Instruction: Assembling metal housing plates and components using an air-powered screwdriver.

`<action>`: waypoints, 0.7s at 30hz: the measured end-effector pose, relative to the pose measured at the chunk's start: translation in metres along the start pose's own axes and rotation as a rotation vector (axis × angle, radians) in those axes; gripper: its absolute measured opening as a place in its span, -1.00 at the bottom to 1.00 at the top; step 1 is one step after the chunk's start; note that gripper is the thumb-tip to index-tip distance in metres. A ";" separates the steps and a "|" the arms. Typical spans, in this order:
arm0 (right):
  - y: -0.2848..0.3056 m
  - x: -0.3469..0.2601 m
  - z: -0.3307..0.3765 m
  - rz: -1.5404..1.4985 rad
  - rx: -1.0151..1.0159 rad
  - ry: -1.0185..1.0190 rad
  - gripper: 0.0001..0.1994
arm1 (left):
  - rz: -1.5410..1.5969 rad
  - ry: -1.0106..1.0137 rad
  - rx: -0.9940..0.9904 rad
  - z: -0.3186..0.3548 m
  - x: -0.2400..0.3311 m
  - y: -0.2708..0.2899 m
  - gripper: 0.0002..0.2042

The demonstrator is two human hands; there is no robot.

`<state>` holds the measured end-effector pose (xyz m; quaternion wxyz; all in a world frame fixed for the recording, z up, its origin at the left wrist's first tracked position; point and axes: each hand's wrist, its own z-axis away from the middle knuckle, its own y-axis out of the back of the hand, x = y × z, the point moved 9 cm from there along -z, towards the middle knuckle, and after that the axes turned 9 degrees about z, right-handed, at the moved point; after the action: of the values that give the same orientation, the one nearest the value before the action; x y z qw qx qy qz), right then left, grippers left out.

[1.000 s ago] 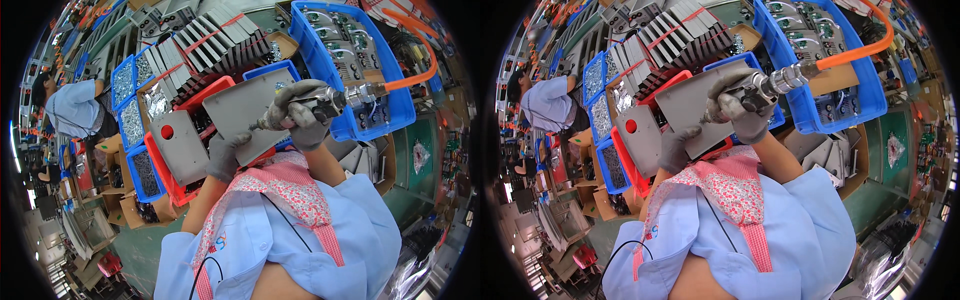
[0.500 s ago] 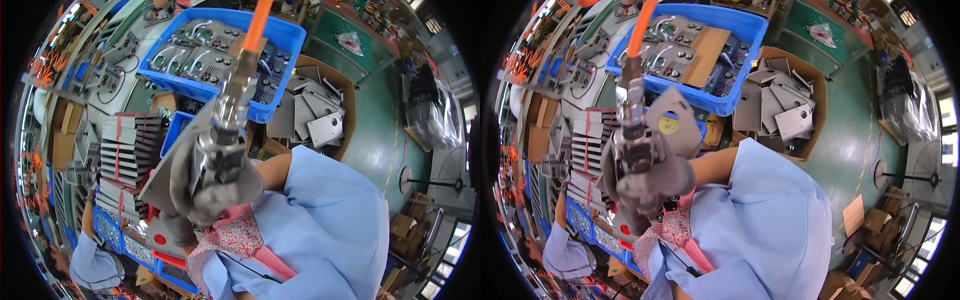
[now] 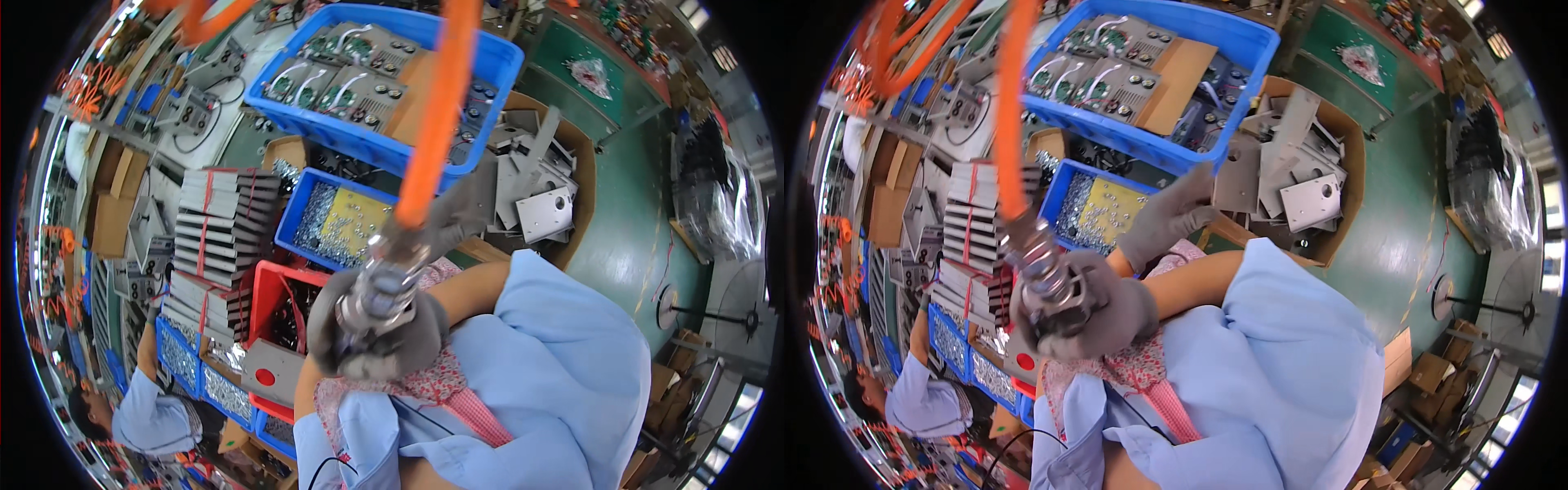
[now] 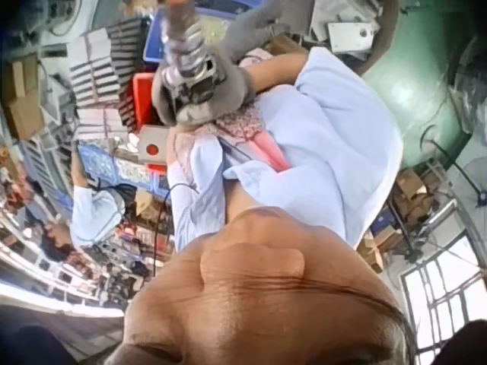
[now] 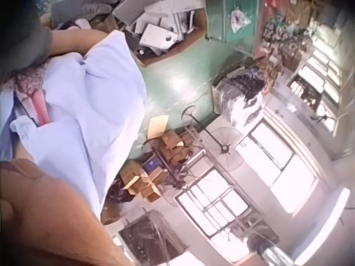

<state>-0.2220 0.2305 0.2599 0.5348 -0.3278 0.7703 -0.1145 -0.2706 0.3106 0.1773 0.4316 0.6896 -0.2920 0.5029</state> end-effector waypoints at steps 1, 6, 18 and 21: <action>0.007 0.002 0.000 0.047 0.031 0.056 -0.74 | 0.044 0.039 0.019 0.015 -0.009 0.003 -0.69; 0.036 0.025 -0.011 0.034 0.172 -0.128 -0.78 | 0.273 0.276 0.205 0.095 -0.073 0.026 -0.67; 0.066 0.098 -0.016 0.246 0.240 -0.362 -0.77 | -0.108 0.741 1.510 0.423 -0.125 0.101 -0.75; 0.067 0.104 -0.016 0.247 0.235 -0.413 -0.77 | -0.760 0.913 1.742 0.490 -0.087 0.110 -0.63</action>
<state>-0.2840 0.2128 0.1530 0.7248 -0.1837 0.6606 -0.0677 -0.1745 -0.1779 0.0681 -0.0148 0.5526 0.5956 0.5828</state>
